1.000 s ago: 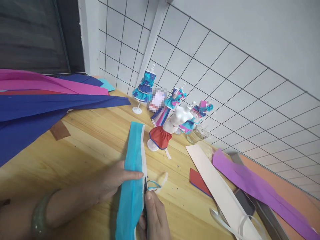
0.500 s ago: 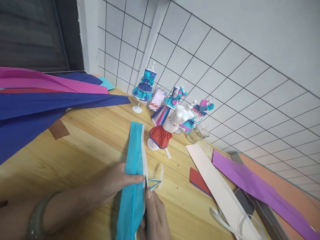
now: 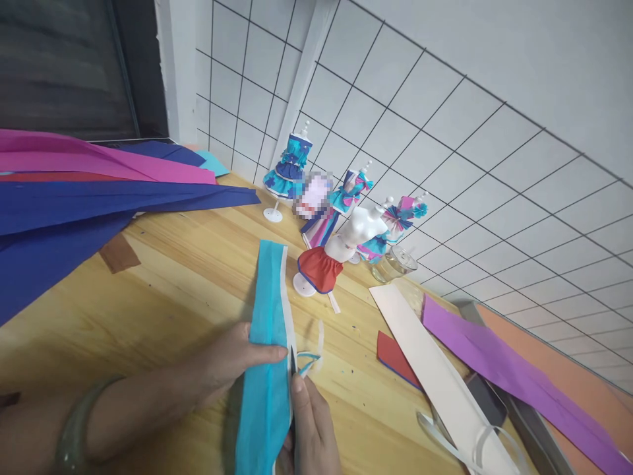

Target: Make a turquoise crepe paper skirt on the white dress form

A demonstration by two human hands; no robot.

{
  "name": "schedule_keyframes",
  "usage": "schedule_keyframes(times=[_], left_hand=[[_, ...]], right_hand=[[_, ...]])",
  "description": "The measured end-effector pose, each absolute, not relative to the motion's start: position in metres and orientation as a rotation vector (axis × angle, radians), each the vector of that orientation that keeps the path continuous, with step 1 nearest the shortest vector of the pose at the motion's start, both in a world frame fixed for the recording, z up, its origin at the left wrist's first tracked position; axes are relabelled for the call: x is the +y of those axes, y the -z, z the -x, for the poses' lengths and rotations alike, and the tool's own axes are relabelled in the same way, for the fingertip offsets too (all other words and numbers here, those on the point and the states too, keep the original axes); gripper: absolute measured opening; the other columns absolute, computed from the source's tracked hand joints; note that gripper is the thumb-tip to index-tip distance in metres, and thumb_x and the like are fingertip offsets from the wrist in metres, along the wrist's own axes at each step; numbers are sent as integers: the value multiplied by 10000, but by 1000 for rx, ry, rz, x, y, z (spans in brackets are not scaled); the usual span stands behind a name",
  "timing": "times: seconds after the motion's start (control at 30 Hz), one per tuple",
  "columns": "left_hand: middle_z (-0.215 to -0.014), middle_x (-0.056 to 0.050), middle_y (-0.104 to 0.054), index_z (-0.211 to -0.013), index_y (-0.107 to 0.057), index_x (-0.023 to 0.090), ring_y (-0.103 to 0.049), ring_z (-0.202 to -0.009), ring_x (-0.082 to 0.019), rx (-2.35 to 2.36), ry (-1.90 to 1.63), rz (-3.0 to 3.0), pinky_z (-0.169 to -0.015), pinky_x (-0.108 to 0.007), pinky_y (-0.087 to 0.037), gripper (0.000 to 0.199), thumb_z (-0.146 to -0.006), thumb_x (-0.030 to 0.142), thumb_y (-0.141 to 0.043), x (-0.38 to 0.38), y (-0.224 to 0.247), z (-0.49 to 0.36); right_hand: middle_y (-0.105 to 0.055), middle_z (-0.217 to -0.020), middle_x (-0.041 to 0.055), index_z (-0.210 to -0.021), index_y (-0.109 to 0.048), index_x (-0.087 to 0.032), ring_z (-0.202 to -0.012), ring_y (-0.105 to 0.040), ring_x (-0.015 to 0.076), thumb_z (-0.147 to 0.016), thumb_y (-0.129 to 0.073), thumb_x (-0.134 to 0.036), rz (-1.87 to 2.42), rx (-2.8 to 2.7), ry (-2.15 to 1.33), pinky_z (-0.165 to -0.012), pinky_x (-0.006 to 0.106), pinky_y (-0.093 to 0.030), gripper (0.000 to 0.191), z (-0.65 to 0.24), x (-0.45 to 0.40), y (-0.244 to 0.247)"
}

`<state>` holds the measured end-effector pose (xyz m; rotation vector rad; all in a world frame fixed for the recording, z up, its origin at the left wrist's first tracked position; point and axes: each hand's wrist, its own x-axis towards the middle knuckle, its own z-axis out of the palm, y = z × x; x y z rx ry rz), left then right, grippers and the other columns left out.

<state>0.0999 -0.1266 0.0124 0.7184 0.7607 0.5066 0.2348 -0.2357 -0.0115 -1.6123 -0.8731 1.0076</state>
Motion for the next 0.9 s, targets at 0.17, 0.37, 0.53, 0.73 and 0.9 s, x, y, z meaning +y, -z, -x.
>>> schedule_keyframes(times=[0.17, 0.37, 0.53, 0.73, 0.9], left_hand=[[-781, -66, -742, -804, -687, 131, -672, -721, -222, 738, -506, -705, -703, -325, -528, 237, -643, 298, -738, -127, -12, -100], [-791, -30, -745, -854, -690, 130, -661, -760, -219, 708, -524, -749, -722, -304, -507, 189, -744, 275, -639, -130, -13, -99], [-750, -27, -744, -805, -687, 133, -659, -725, -209, 750, -518, -710, -718, -307, -509, 154, -723, 259, -656, -130, -16, -100], [-755, -48, -739, -800, -686, 136, -662, -702, -201, 722, -511, -697, -689, -303, -522, 193, -686, 292, -701, -128, -12, -100], [-771, -68, -738, -813, -676, 115, -666, -708, -208, 739, -492, -675, -708, -329, -528, 234, -662, 288, -723, -127, -14, -100]], right_hand=[[-636, -663, 49, -882, -667, -221, -556, -559, 187, -510, -739, -633, 1655, -854, -961, -392, 251, -436, 559, -233, -236, 11], [-455, -439, -34, -904, -663, -204, -387, -427, 138, -573, -683, -661, 1705, -714, -1058, -321, 240, -340, 565, -232, -233, 19], [-412, -416, -45, -882, -663, -204, -362, -382, 129, -579, -681, -657, 1681, -721, -1119, -305, 238, -297, 546, -233, -231, 22], [-407, -417, -48, -943, -662, -192, -351, -363, 123, -647, -596, -694, 1748, -645, -1128, -312, 238, -272, 586, -228, -230, 18], [-452, -434, -33, -929, -667, -171, -384, -406, 131, -641, -598, -699, 1765, -670, -1066, -328, 236, -302, 606, -226, -229, 16]])
